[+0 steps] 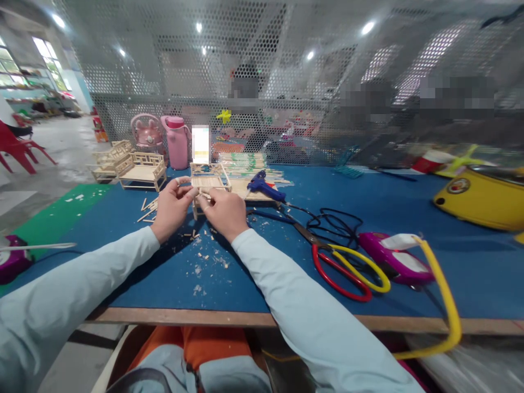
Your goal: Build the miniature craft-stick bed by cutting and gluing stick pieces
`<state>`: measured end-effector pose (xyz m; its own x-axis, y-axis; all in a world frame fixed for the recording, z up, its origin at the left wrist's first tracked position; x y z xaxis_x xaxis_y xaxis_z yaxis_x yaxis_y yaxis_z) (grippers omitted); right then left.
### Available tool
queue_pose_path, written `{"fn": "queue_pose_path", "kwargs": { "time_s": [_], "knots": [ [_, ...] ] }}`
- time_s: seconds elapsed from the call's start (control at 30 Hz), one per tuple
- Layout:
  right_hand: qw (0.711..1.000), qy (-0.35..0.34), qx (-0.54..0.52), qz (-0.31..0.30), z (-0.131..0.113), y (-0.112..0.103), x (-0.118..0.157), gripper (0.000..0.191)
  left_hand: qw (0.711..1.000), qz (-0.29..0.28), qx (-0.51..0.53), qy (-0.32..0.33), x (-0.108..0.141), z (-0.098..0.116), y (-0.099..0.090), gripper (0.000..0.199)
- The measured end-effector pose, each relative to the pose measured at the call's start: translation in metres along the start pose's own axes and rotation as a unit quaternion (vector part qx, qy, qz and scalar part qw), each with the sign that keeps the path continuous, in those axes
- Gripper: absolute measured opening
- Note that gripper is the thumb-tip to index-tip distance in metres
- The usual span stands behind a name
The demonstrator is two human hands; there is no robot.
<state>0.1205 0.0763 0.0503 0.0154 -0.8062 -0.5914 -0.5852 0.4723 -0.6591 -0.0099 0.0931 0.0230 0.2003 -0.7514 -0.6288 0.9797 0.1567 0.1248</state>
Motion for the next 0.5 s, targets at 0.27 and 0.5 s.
{"fn": "queue_pose_path", "kwargs": {
  "time_s": [0.27, 0.5],
  "knots": [
    [0.995, -0.031, 0.092, 0.009, -0.0101, 0.0081, -0.0005, 0.025, 1.0, 0.004, -0.018, -0.012, 0.0011, 0.001, -0.0033, 0.027],
    [0.994, -0.067, 0.087, 0.027, -0.0108, 0.0061, 0.0018, 0.025, 0.999, -0.012, -0.044, -0.021, 0.0053, 0.0021, -0.0055, 0.025]
  ]
}}
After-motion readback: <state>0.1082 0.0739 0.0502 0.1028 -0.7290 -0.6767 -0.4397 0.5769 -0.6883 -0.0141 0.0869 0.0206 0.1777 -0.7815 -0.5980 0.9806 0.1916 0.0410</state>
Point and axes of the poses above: each hand's wrist, its own x-axis away from the middle knuckle, its own y-axis out of the palm, z = x × y, the point moved 5 cm from there along -x, towards the middle knuckle, and after that the axes turned 13 degrees about y, right-handed, at the moved point
